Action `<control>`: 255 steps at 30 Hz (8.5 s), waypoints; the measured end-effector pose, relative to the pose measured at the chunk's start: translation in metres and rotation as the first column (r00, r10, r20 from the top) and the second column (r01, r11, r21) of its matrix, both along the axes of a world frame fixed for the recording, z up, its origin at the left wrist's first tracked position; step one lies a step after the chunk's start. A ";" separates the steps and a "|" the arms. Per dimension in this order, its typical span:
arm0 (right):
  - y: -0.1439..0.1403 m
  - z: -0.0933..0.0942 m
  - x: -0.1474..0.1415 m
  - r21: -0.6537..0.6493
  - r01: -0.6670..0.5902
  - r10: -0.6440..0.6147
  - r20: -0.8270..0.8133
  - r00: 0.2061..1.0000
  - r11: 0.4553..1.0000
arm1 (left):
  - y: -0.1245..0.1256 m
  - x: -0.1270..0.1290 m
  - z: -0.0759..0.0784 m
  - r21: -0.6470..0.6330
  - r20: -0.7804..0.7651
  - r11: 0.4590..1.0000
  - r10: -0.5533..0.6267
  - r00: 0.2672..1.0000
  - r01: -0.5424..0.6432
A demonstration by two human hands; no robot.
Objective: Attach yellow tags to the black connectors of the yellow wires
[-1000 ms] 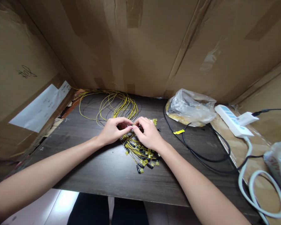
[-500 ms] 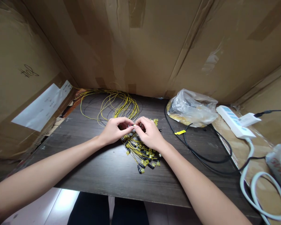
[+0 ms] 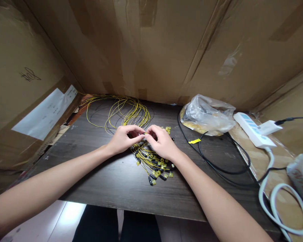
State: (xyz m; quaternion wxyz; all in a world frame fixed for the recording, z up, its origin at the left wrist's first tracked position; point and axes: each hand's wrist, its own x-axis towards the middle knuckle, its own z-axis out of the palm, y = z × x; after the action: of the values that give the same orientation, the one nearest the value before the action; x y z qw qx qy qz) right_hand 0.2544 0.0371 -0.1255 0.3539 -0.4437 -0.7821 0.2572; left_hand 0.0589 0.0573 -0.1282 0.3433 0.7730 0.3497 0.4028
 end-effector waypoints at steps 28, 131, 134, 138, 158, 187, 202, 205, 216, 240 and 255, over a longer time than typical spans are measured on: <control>-0.001 0.001 -0.001 -0.006 0.010 -0.010 -0.038 0.999 1.000 | 0.000 0.000 -0.001 -0.006 -0.004 1.000 0.017 1.000 -0.017; -0.001 -0.001 -0.002 0.002 -0.018 0.018 0.006 1.000 1.000 | -0.001 -0.001 0.001 0.071 0.003 0.997 -0.022 1.000 0.021; -0.001 0.000 -0.002 0.009 -0.004 0.004 -0.015 1.000 1.000 | -0.001 0.000 0.001 0.051 -0.001 0.999 0.001 1.000 -0.001; -0.001 0.000 -0.001 -0.010 -0.007 0.007 -0.013 1.000 1.000 | 0.000 0.000 0.001 0.020 0.004 1.000 -0.001 1.000 0.001; -0.001 -0.002 -0.003 0.026 -0.002 0.000 0.076 0.997 1.000 | -0.001 -0.001 0.002 0.053 -0.012 0.999 -0.011 1.000 0.012; 0.000 -0.002 -0.003 -0.012 -0.010 0.010 0.008 1.000 1.000 | -0.003 0.000 0.003 0.074 -0.030 0.997 -0.011 1.000 0.013; -0.002 -0.001 -0.002 -0.026 0.002 -0.003 -0.018 1.000 1.000 | 0.001 -0.002 -0.001 0.010 0.011 1.000 0.016 1.000 -0.016; -0.002 0.000 -0.003 -0.022 0.012 -0.012 -0.016 1.000 1.000 | 0.002 -0.002 -0.001 -0.030 0.016 0.999 0.034 0.999 -0.033; -0.003 0.000 -0.004 0.004 -0.023 0.022 0.018 1.000 1.000 | 0.000 -0.001 0.001 -0.001 0.034 1.000 0.010 0.999 -0.010; -0.002 -0.001 -0.003 0.007 0.024 -0.024 -0.037 0.999 1.000 | 0.001 -0.001 -0.001 -0.147 0.060 0.989 0.029 0.998 -0.020; -0.003 0.001 -0.004 -0.037 -0.033 0.033 0.013 0.999 0.999 | 0.000 -0.001 -0.001 -0.046 0.001 0.999 -0.029 1.000 0.029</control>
State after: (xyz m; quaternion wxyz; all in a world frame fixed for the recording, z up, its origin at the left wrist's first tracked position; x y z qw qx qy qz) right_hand 0.2508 0.0338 -0.1245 0.3360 -0.4389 -0.7870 0.2740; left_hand 0.0581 0.0577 -0.1295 0.3670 0.7699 0.3475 0.3897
